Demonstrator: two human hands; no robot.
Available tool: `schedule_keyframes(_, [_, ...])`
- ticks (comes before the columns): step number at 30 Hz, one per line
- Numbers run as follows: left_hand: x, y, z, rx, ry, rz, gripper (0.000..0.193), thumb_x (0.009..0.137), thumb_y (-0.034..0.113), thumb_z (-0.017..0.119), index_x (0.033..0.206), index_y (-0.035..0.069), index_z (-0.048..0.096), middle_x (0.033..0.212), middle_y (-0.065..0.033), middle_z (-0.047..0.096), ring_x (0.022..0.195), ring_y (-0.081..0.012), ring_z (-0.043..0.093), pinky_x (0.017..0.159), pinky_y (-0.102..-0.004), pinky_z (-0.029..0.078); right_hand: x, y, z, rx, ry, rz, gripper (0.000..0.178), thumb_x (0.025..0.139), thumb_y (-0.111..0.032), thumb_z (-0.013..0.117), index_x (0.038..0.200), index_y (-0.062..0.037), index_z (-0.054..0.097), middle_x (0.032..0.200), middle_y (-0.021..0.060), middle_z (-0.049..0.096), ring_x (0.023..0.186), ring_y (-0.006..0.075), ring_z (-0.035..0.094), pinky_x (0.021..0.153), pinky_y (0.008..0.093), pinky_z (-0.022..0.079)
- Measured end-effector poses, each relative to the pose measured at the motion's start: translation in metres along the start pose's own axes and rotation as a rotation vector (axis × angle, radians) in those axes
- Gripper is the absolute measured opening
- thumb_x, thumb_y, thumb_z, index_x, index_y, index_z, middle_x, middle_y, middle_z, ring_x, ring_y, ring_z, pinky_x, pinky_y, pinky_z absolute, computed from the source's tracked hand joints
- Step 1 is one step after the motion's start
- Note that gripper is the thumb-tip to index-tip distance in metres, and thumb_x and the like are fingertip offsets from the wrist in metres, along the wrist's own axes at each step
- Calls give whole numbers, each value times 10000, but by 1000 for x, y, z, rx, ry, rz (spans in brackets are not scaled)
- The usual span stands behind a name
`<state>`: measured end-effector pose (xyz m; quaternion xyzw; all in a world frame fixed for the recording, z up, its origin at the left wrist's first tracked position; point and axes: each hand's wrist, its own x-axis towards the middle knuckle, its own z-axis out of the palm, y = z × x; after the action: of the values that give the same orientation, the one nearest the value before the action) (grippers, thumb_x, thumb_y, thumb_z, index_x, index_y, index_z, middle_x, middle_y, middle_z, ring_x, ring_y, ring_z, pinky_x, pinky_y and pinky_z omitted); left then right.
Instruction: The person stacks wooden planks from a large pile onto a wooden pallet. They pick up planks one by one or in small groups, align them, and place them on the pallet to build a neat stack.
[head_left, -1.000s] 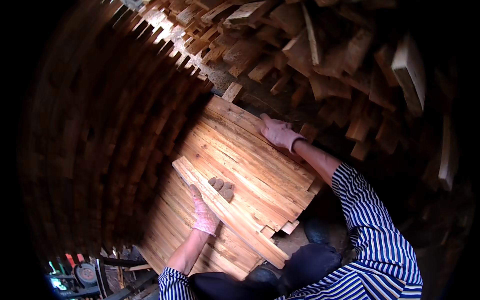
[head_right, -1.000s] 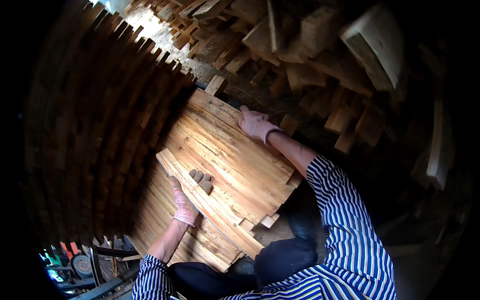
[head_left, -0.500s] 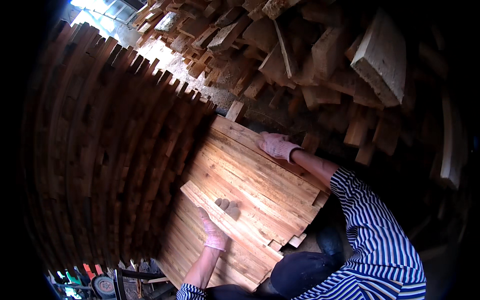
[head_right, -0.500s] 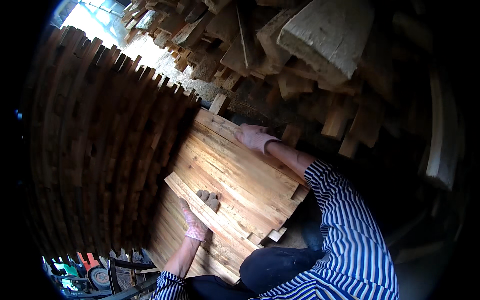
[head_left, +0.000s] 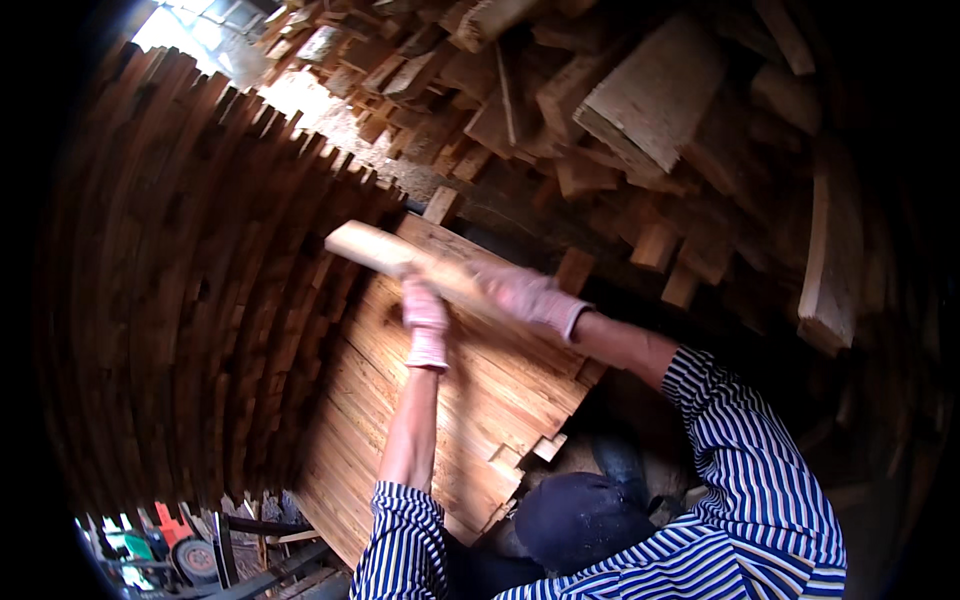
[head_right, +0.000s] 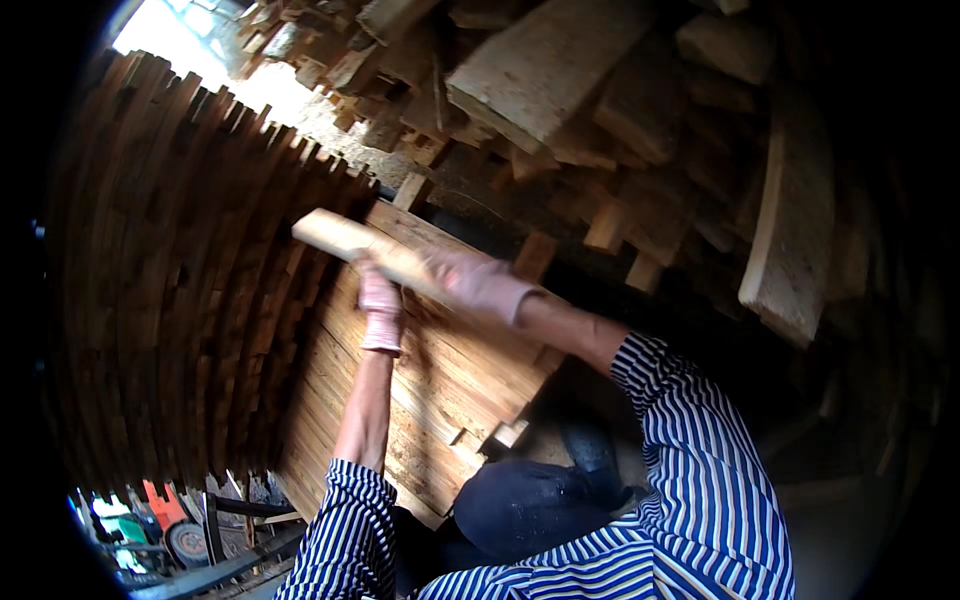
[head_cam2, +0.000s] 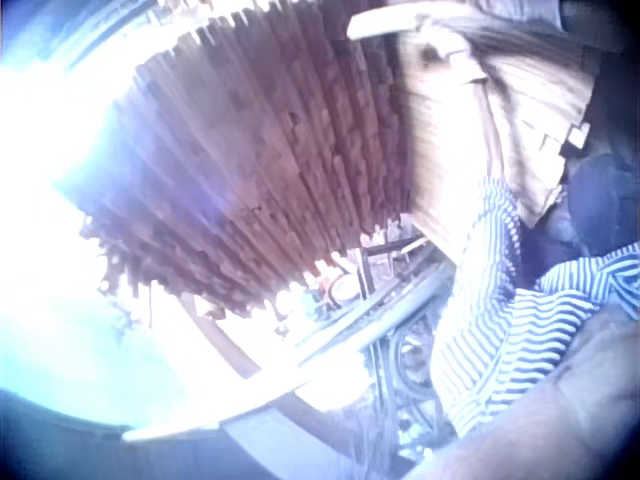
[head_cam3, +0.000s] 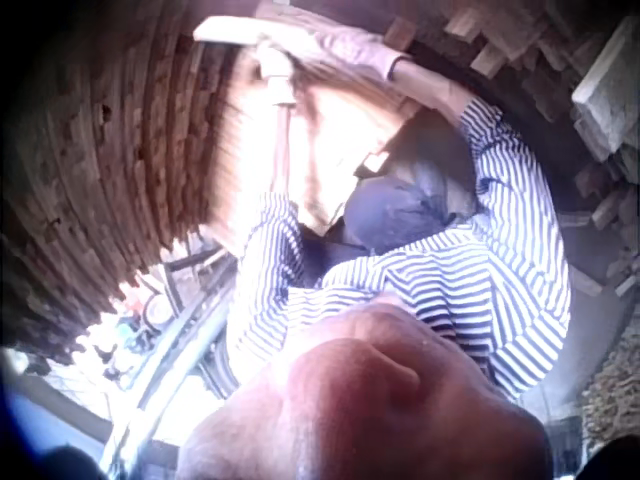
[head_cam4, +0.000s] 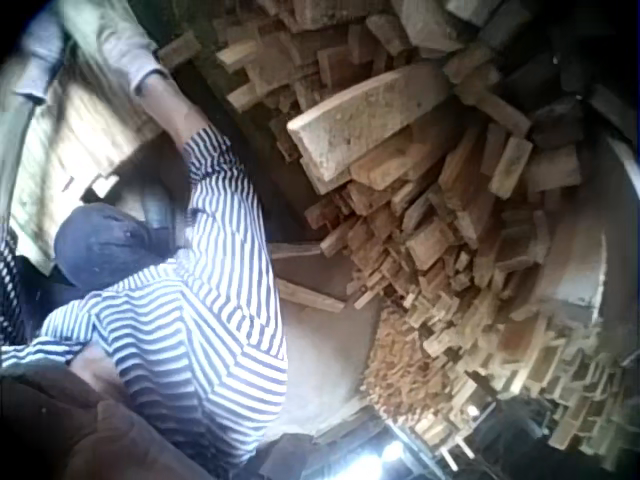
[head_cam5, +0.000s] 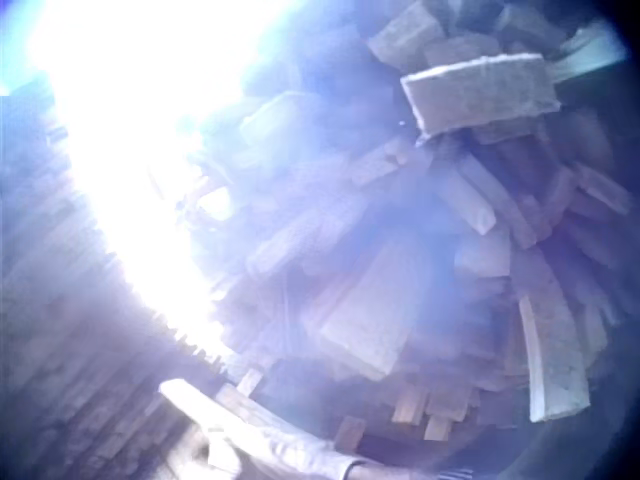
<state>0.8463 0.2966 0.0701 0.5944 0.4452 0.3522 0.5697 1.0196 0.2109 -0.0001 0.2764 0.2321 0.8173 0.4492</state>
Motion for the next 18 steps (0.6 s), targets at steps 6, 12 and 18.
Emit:
schedule_keyframes(6, [-31,-12,27,1464,-463,107,1276,814,840,560,1619,-33,91,1663,-349,86,1585,-392,86,1284,-509,102,5,-66,40,-1176,750,-858,441,1079,-61,433,1515,-79,504,1314,55,597,945,98,557,836,181,525])
schedule_keyframes(12, [-30,-31,15,1363,-330,542,1063,728,741,736,1335,-86,459,1266,-314,522,1219,-451,494,1081,-565,390,-1,-48,22,-1582,1018,-822,399,1113,-235,461,1491,-125,527,1154,48,611,947,155,596,795,269,544])
schedule_keyframes(18, [-21,-46,44,1356,-305,684,1096,693,732,760,1356,-90,467,1268,-326,521,1208,-477,495,1034,-547,405,-5,-111,29,-2585,1472,-373,504,1074,-363,481,1562,-262,409,1198,212,647,1041,358,691,894,466,549])
